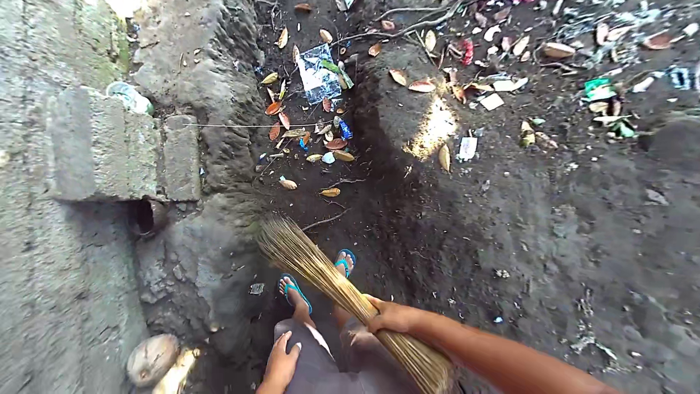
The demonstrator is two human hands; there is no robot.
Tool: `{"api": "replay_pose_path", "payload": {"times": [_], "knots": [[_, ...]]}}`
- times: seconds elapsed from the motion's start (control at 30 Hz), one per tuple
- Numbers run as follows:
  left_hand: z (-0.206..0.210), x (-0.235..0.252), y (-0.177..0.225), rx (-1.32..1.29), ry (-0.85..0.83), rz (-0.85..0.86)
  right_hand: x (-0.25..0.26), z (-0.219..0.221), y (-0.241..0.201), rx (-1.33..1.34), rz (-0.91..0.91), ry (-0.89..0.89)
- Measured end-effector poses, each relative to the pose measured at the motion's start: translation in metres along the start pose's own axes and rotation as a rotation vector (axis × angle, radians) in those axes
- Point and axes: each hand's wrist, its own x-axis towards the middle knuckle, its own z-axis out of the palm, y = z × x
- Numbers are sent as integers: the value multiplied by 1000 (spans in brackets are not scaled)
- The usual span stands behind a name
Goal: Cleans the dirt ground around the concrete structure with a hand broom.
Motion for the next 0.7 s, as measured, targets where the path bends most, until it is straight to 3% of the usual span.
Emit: {"api": "replay_pose_path", "payload": {"times": [0.1, 0.2, 0.37, 0.5, 0.63, 0.7], "knots": [[7, 1, 14, 30, -15, -15, 39, -42, -3, -149, 96, 182], [6, 0, 20, -30, 6, -38, 48, -75, -20, -246, 38, 311], [6, -11, -2, -129, 51, -112, -20, -34, 21, -239, 44, 135], [7, -20, -10, -110, 50, -141, -11, -51, 19, -243, 129, 49], [-6, -14, -7, -155, 99, -130, 13, -103, -5, -116, 61, 345], [-8, -16, -12, -182, 114, -152, -2, -86, -4, -102, 14, 392]]}}
